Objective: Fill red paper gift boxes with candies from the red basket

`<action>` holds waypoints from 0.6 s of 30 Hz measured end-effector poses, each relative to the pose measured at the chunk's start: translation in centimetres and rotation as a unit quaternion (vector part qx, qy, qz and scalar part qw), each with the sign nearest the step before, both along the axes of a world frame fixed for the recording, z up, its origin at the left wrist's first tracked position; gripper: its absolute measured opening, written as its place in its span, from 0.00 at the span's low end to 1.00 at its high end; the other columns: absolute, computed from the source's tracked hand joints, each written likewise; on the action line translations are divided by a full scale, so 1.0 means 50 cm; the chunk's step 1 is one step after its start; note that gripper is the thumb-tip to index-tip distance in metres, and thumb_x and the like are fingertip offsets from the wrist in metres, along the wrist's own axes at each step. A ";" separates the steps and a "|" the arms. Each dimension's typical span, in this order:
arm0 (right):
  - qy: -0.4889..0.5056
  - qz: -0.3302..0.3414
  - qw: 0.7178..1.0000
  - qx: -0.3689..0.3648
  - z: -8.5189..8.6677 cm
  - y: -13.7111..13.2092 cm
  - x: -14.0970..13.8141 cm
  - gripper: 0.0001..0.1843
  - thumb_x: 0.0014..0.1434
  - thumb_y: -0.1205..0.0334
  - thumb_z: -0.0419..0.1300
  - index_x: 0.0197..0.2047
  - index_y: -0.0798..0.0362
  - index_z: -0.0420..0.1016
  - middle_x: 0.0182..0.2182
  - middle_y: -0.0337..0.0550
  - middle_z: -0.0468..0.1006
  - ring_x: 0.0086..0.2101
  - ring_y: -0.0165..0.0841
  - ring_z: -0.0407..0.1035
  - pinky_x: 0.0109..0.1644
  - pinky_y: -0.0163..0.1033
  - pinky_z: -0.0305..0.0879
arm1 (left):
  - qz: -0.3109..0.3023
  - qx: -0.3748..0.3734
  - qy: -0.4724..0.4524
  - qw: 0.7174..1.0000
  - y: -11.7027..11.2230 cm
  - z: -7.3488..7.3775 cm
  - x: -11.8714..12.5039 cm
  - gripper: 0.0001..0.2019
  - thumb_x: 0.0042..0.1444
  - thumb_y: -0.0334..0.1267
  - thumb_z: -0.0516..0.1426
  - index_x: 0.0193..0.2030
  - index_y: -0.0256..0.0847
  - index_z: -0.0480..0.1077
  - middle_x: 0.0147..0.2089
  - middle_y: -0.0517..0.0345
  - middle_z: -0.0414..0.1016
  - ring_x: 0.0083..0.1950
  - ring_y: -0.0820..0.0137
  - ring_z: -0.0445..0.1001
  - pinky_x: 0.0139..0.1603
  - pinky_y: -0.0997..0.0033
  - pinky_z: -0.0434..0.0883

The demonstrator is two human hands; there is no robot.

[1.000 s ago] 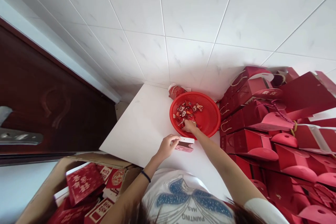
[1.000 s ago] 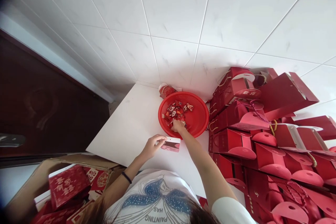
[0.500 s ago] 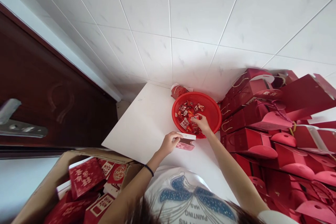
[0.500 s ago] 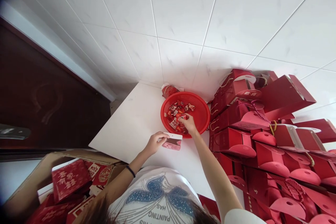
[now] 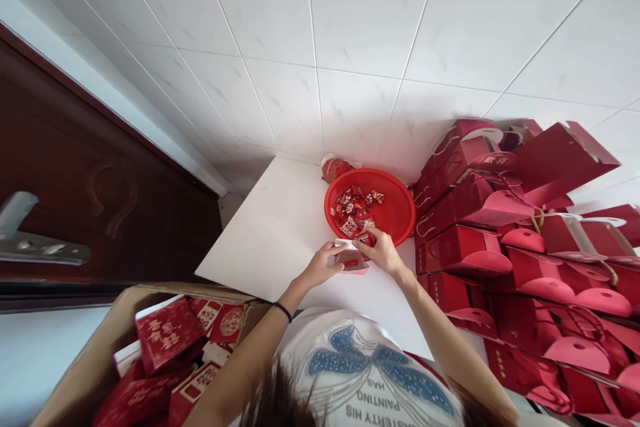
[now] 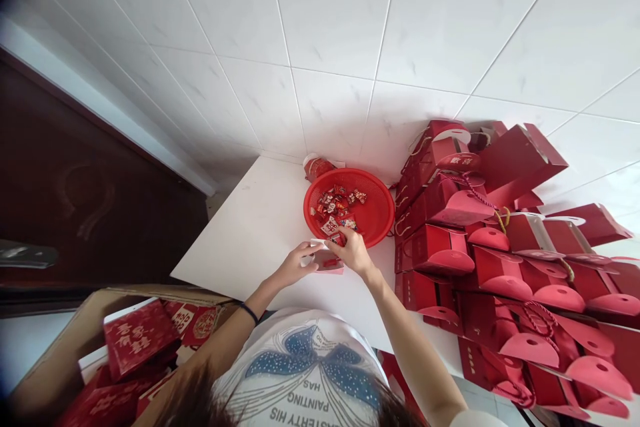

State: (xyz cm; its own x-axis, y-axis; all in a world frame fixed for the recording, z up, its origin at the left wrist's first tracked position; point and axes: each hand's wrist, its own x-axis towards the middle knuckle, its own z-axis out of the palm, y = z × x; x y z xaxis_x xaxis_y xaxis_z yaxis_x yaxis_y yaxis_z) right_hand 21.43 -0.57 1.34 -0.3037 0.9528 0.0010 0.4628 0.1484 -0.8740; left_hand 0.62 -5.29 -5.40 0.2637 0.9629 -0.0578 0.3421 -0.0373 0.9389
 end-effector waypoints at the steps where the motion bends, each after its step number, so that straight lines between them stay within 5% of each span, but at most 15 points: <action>1: 0.007 -0.012 1.000 -0.007 -0.002 0.000 -0.005 0.15 0.56 0.49 0.62 0.28 0.52 0.71 0.22 0.34 0.67 0.25 0.28 0.58 0.30 0.32 0.56 | 0.000 0.002 -0.002 1.000 0.000 -0.003 0.000 0.29 0.50 0.27 0.62 0.61 0.46 0.74 0.55 0.49 0.74 0.56 0.61 0.74 0.64 0.56 0.70; 8: 0.063 -0.028 0.998 -0.008 -0.022 -0.016 -0.036 0.20 0.51 0.42 0.65 0.29 0.52 0.73 0.25 0.37 0.72 0.27 0.29 0.62 0.33 0.34 0.59 | -0.004 0.003 -0.010 1.000 0.002 -0.023 -0.005 0.25 0.51 0.31 0.65 0.57 0.44 0.76 0.51 0.49 0.75 0.51 0.61 0.76 0.58 0.56 0.73; 14: 0.263 -0.102 0.955 -0.093 -0.011 -0.018 -0.049 0.29 0.59 0.32 0.55 0.29 0.52 0.71 0.23 0.39 0.72 0.22 0.28 0.61 0.28 0.35 0.61 | -0.016 -0.005 -0.035 0.999 0.000 -0.027 -0.009 0.27 0.52 0.35 0.67 0.61 0.47 0.74 0.55 0.49 0.74 0.57 0.59 0.74 0.62 0.55 0.71; 18: 0.299 -0.120 0.946 -0.046 -0.011 -0.023 -0.085 0.27 0.60 0.34 0.56 0.28 0.51 0.71 0.23 0.39 0.72 0.26 0.31 0.66 0.35 0.36 0.66 | -0.015 0.000 -0.046 0.999 0.001 -0.032 -0.010 0.26 0.52 0.38 0.67 0.60 0.47 0.75 0.57 0.48 0.74 0.58 0.58 0.74 0.64 0.53 0.69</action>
